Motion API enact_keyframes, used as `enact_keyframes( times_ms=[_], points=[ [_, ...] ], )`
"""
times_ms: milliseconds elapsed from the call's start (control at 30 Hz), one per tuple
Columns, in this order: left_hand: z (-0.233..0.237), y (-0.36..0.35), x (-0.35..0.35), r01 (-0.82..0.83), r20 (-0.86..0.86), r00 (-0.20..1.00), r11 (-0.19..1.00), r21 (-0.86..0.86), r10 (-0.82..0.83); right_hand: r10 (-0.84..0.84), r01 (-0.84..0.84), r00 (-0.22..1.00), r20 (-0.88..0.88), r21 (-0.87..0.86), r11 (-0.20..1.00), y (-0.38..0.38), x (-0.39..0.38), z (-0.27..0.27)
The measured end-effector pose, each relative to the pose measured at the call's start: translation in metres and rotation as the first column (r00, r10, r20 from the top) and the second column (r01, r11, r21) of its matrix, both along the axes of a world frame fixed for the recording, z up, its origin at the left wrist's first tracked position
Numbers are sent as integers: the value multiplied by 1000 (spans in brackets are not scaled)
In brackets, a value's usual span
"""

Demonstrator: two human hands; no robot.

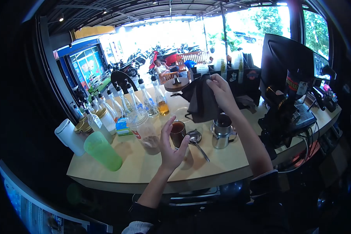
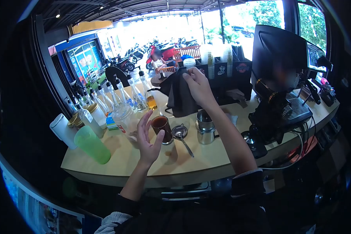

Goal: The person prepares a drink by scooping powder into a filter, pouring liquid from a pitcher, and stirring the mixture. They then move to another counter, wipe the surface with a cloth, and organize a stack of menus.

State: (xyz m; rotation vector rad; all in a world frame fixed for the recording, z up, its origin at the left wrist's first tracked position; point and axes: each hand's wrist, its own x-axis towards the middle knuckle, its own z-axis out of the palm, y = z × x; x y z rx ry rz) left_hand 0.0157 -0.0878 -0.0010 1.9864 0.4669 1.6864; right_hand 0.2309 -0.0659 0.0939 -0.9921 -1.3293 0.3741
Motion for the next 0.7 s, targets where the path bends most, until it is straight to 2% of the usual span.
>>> enact_keyframes(
  times_ms=[133,167,233,267,333,400,467,500,600,633,667,700],
  points=[
    [2,-18,1,95,48,994,995,-38,-94,60,-62,997,-54,-42,997,-44,-18,-5],
    [2,-23,1,100,48,994,994,-37,-98,124,-132,986,-113,-69,989,-54,-23,-9],
    [2,-36,0,191,116,978,969,-157,-174,218,-234,961,-172,-78,969,-64,-27,-21],
    [0,-39,-2,194,115,978,968,-157,-177,215,-231,961,-173,-77,970,-72,-30,-26],
    [-9,-43,-8,436,205,899,826,-356,-387,291,-330,926,-239,-142,933,-89,-42,-34],
    [-16,-55,-17,475,212,880,779,-409,-425,330,-380,896,-297,-130,916,-97,-51,-52],
    [-23,-68,-28,579,319,802,527,-622,-504,374,-445,851,-370,-127,886,-106,-58,-69],
    [-22,-81,-31,586,349,802,524,-618,-485,431,-506,810,-399,-104,856,-115,-64,-74],
    [-33,-111,-49,632,431,767,444,-635,-475,407,-544,764,-501,-160,824,-148,-82,-91],
    [-40,-123,-52,589,437,805,459,-665,-400,399,-557,742,-539,-163,814,-157,-86,-100],
    [-44,-133,-53,593,442,801,439,-675,-403,379,-546,746,-548,-177,819,-165,-90,-111],
    [-49,-142,-53,566,454,824,488,-664,-339,362,-538,740,-566,-176,824,-172,-94,-122]
  ],
)
